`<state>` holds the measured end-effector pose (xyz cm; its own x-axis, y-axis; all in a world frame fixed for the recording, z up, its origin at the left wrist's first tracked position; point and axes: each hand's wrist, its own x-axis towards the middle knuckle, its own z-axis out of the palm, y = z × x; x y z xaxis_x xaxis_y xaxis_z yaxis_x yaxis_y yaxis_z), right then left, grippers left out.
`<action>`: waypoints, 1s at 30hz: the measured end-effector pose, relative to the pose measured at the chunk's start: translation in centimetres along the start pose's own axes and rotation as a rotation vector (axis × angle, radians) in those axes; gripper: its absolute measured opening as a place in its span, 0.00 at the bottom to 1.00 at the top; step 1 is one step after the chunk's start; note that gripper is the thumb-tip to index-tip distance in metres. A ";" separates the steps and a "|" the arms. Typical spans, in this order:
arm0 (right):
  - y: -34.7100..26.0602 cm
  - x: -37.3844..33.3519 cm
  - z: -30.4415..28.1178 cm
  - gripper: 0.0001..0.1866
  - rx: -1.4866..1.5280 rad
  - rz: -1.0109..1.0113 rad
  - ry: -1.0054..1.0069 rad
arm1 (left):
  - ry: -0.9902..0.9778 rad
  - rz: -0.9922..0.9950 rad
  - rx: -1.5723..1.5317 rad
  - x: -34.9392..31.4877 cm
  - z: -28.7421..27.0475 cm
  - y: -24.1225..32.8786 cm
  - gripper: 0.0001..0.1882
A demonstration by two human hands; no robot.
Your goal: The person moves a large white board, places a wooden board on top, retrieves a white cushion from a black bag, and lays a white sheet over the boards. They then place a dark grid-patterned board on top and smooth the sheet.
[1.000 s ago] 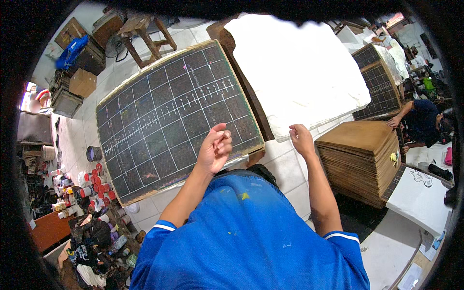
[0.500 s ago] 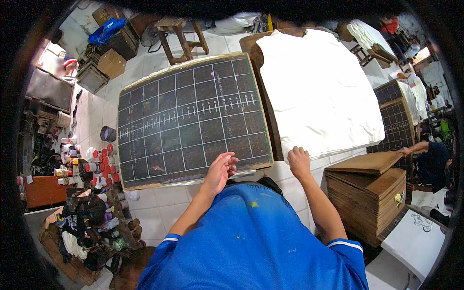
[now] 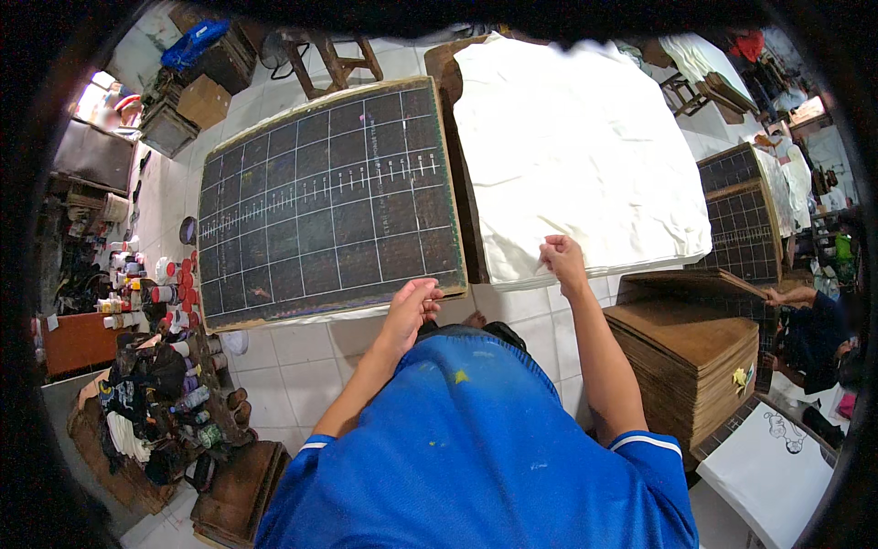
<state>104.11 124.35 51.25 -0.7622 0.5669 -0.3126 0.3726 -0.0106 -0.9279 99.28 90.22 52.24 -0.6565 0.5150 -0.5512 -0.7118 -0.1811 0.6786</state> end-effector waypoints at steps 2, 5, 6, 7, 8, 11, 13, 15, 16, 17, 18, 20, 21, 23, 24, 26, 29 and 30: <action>0.1 -0.1 -0.3 0.09 -0.004 0.001 -0.067 | -0.002 0.002 -0.006 -0.2 0.4 -0.7 0.15; -1.5 0.4 -0.7 0.08 -0.109 0.085 -0.208 | 0.022 -0.001 0.004 -0.7 0.4 -0.7 0.15; -2.7 0.7 -1.1 0.08 -0.149 0.105 -0.260 | 0.042 -0.007 0.013 -0.8 0.3 -0.5 0.15; -4.0 0.9 -1.3 0.08 -0.211 0.149 -0.284 | 0.032 0.001 0.014 -0.8 0.1 -0.1 0.15; -5.6 1.2 -1.4 0.08 -0.207 0.031 -0.238 | 0.035 0.002 0.018 -0.8 -0.1 0.4 0.16; -11.8 1.8 -2.7 0.09 -0.081 -0.311 0.099 | 0.006 0.015 0.017 -0.3 -0.5 2.2 0.16; -15.4 1.4 -3.2 0.11 0.205 -0.488 0.147 | -0.015 0.012 0.013 0.3 -0.4 3.6 0.15; -17.9 0.9 -3.1 0.11 0.068 -0.481 0.119 | -0.093 -0.013 0.032 1.5 -0.1 5.2 0.15; -19.1 1.0 -2.9 0.11 0.013 -0.412 0.148 | -0.122 -0.035 0.053 2.3 0.2 5.9 0.15; -20.5 1.4 -2.6 0.11 -0.034 -0.403 0.138 | -0.139 -0.063 0.077 3.1 0.6 6.6 0.15; -21.9 1.5 -2.6 0.10 -0.085 -0.324 0.172 | -0.201 -0.082 0.104 4.1 1.0 7.3 0.15; -25.2 0.7 -3.1 0.09 0.057 -0.549 0.225 | -0.301 -0.108 0.179 6.4 2.0 8.9 0.17; -26.7 -0.4 -3.1 0.09 0.215 -0.628 0.276 | -0.350 -0.119 0.209 7.7 2.6 9.7 0.18; -28.8 -3.3 -2.3 0.08 0.171 -0.928 0.364 | -0.466 -0.120 0.266 11.1 4.5 11.5 0.21; -29.2 -5.3 -1.5 0.08 0.104 -0.988 0.418 | -0.520 -0.113 0.236 13.1 6.0 12.4 0.23; -28.5 -9.1 0.9 0.07 -0.086 -0.990 0.517 | -0.617 -0.098 0.176 17.0 9.5 14.3 0.28; -25.0 -14.2 5.3 0.07 -0.219 -0.962 0.469 | -0.708 -0.112 -0.003 21.2 15.2 16.8 0.37; -23.8 -15.5 6.2 0.06 -0.271 -0.996 0.448 | -0.745 -0.187 -0.167 22.4 16.8 17.9 0.39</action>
<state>103.80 110.68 76.90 -0.5457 0.4678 0.6952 -0.1517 0.7608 -0.6310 76.03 112.58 60.22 -0.2235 0.9648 -0.1382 -0.8609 -0.1289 0.4922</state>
